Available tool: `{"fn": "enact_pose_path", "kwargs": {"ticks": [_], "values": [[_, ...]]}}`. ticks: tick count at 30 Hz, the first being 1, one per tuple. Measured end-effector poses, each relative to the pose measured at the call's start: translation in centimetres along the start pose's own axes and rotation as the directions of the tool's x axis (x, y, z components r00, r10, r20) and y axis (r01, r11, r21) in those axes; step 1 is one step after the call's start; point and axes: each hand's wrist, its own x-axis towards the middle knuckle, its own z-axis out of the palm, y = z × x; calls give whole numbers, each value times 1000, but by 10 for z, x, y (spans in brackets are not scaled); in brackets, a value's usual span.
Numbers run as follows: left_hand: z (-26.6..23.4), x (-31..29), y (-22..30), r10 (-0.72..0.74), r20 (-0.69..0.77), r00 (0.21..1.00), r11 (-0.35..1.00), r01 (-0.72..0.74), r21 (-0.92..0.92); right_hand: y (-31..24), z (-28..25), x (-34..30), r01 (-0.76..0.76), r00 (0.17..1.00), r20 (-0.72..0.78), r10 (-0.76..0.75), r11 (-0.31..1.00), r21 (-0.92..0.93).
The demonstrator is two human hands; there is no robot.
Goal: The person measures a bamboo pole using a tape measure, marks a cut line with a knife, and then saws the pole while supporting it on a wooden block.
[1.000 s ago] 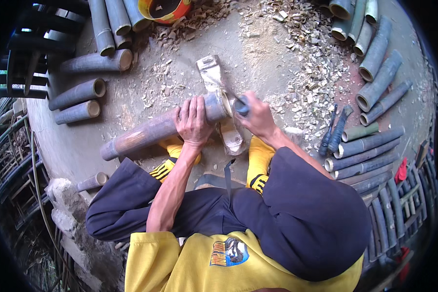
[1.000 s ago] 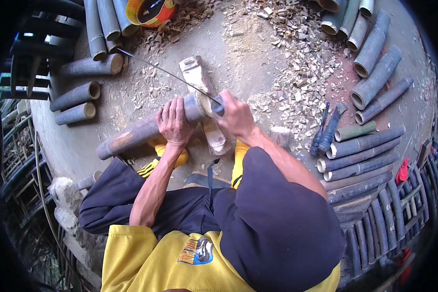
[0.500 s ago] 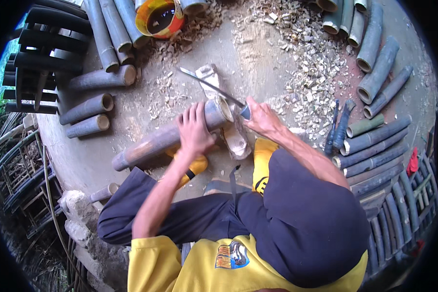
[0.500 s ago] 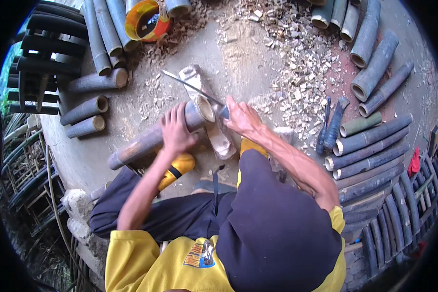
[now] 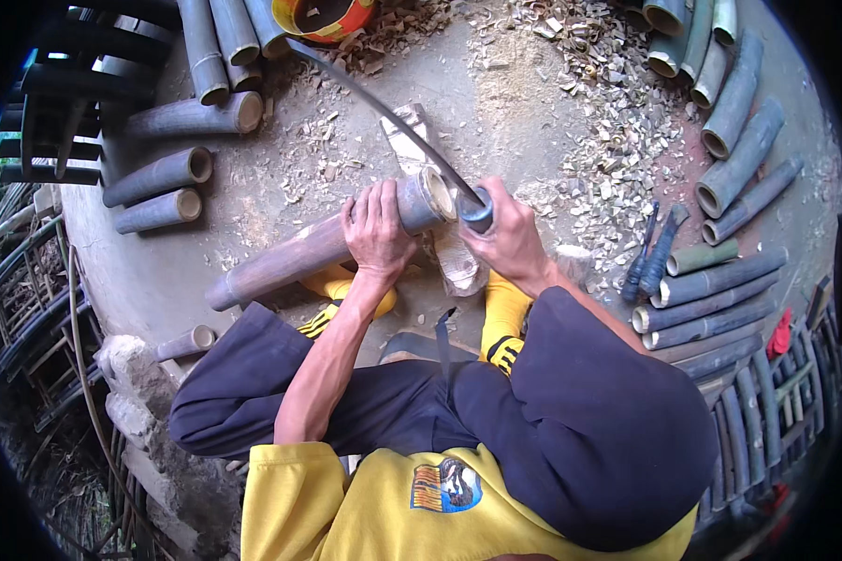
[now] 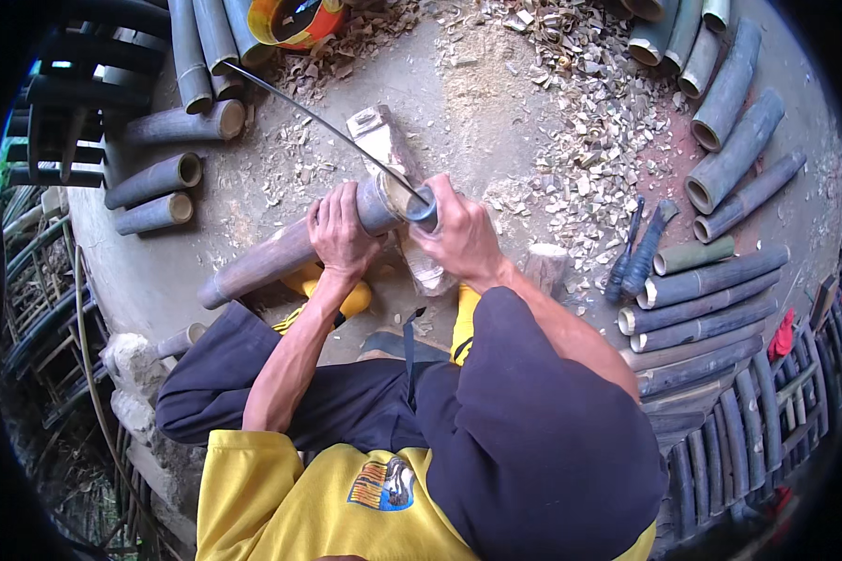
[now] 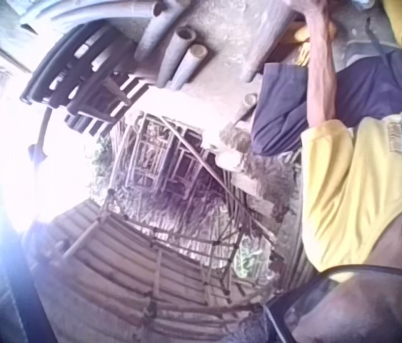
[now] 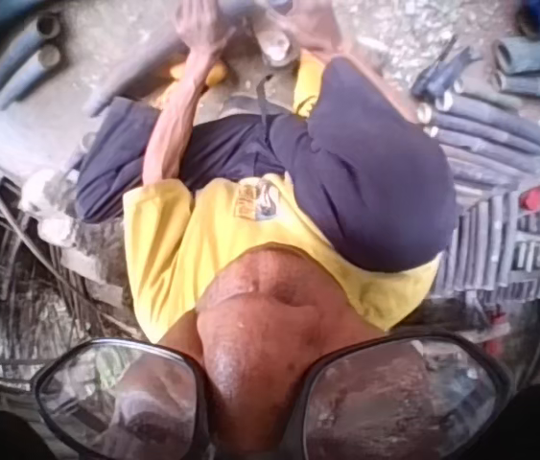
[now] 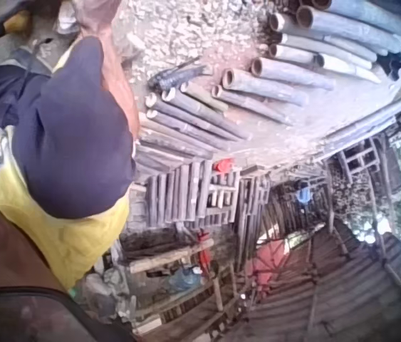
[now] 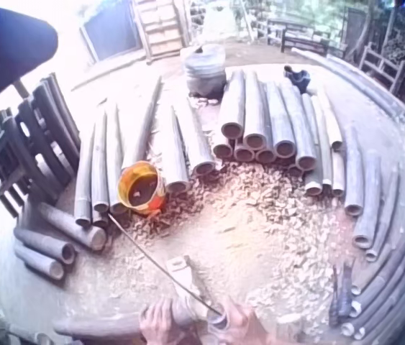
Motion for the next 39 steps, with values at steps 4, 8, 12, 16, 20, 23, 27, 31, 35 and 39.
{"fn": "enact_pose_path", "kwargs": {"ticks": [4, 8, 12, 16, 20, 23, 27, 31, 35, 39], "values": [[5, 4, 7, 35, 0, 999, 999, -35, 7, 39, 14, -10, 10, 999, -41, -16, 988, -156], [7, 4, 3, 12, -29, 1000, 999, -11, 30, 55, 12, 1, -206, 943, 213, 256, 951, -230], [12, -6, 6, -19, -91, 996, 999, 23, 41, 3, 2, 1, 27, 997, -73, -23, 998, 49], [10, -5, 12, -15, -66, 998, 999, 18, 46, 47, 10, -1, -67, 997, 34, 70, 993, -97], [11, -14, 5, -21, -78, 997, 996, 28, 86, 26, 10, -6, -192, 963, 176, 205, 977, -92], [15, -15, 11, -39, -145, 989, 995, 51, 84, -1, -3, -3, 64, 994, -93, -62, 998, 14], [18, -11, 12, -22, -143, 989, 994, 37, 106, 46, 6, -1, -136, 967, 164, 195, 939, -316], [23, -14, 8, -19, -180, 983, 988, 46, 149, 33, 3, -4, -246, 938, 178, 297, 933, -261], [19, -15, 13, -50, -207, 977, 994, 68, 81, 12, 2, 3, 74, 979, -197, -47, 988, 137], [6, -3, 3, -23, -116, 993, 993, 36, 115, 76, 11, 6, -296, 901, 282, 330, 942, -158]]}}
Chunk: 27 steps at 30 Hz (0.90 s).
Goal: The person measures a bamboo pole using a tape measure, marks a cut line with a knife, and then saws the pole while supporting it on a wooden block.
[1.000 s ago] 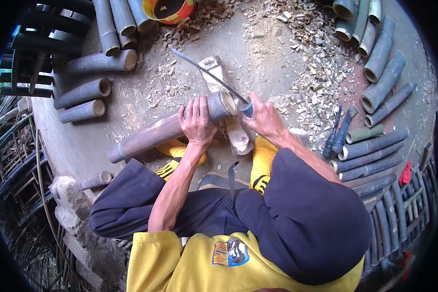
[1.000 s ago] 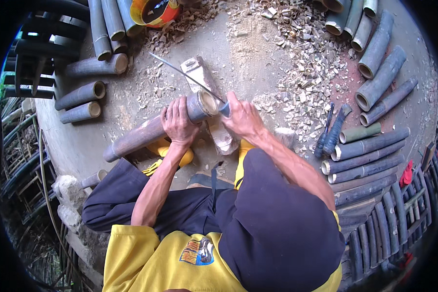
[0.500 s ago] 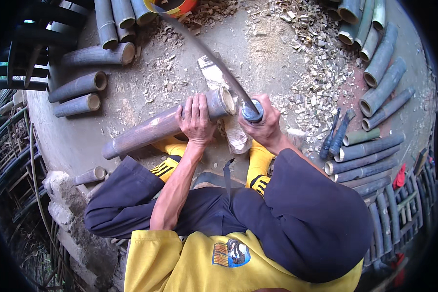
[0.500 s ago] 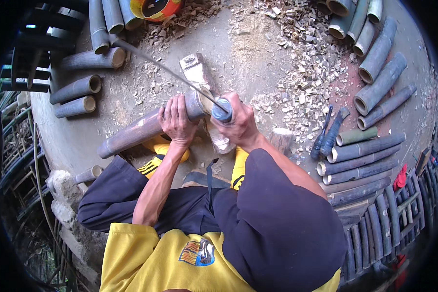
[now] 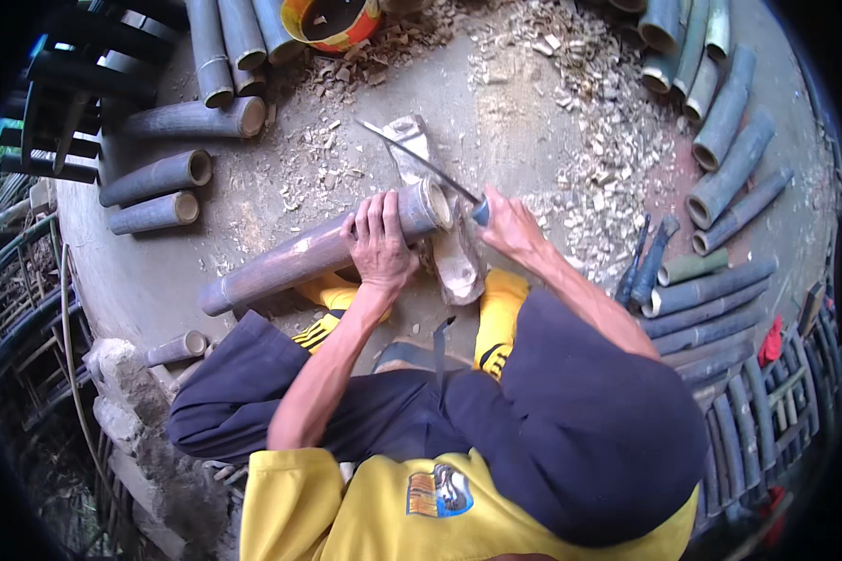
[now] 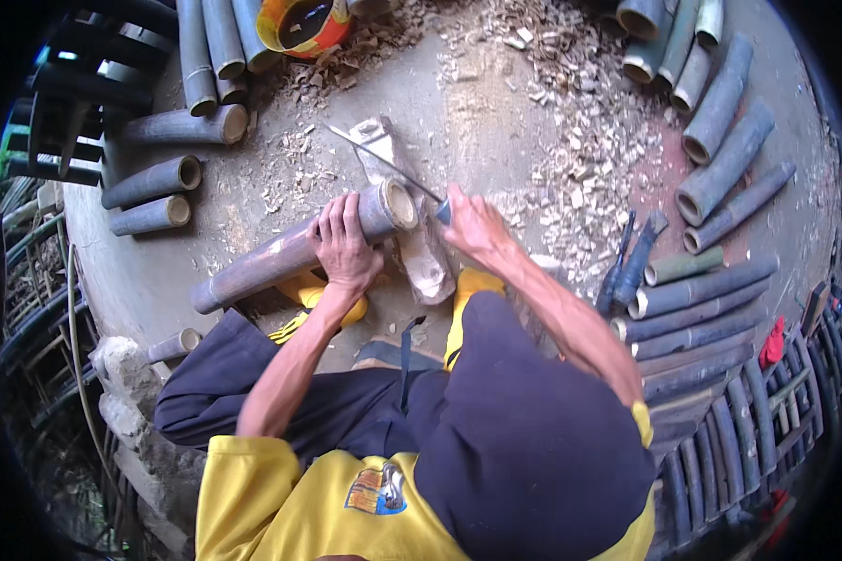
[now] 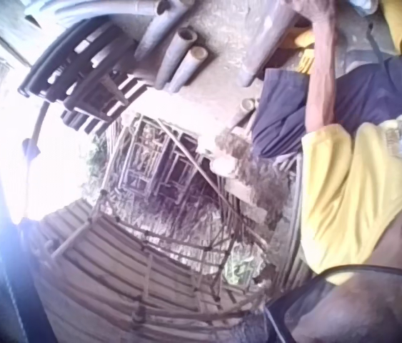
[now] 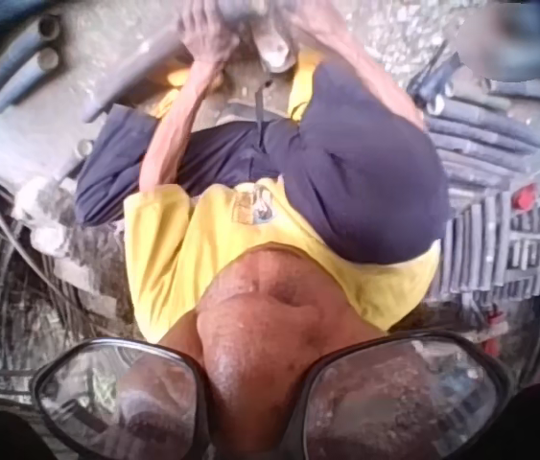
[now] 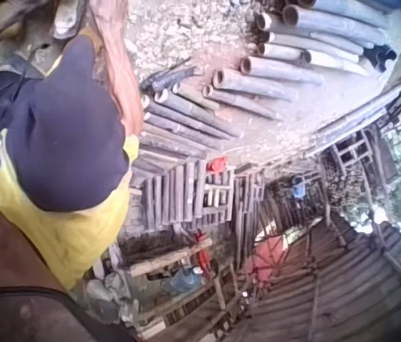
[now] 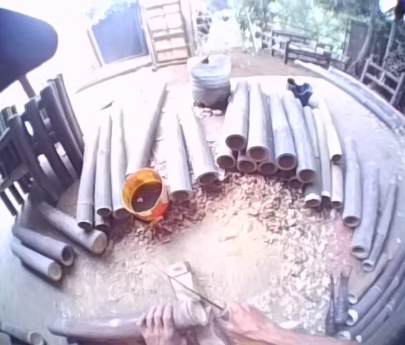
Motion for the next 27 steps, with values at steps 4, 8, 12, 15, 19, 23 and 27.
{"fn": "enact_pose_path", "kwargs": {"ticks": [4, 8, 12, 15, 19, 23, 27], "values": [[-25, 49, -26, 105, 719, 687, 956, 131, -264, -51, -14, -29, 45, 998, -40, -39, 988, 149], [-18, 26, -13, 76, 556, 828, 945, 119, -306, -63, -15, -33, 515, 733, -543, -410, 856, 48], [-13, 11, -5, 29, 306, 952, 974, 42, -223, -3, 3, -5, -127, 991, 12, 132, 972, -200], [-12, -3, -4, -4, 257, 966, 981, 54, -188, -43, -11, -30, 224, 952, -240, -192, 968, 110], [-6, 5, 4, -1, 187, 982, 982, 36, -185, -60, -17, -38, 478, 777, -497, -387, 876, 65], [-8, 5, 5, -11, 209, 978, 980, 53, -194, -27, -6, -15, -28, 998, -64, 18, 987, -157], [-5, -3, 0, -11, 141, 990, 991, 29, -129, -76, -20, -37, 228, 952, -238, -192, 965, 132]]}}
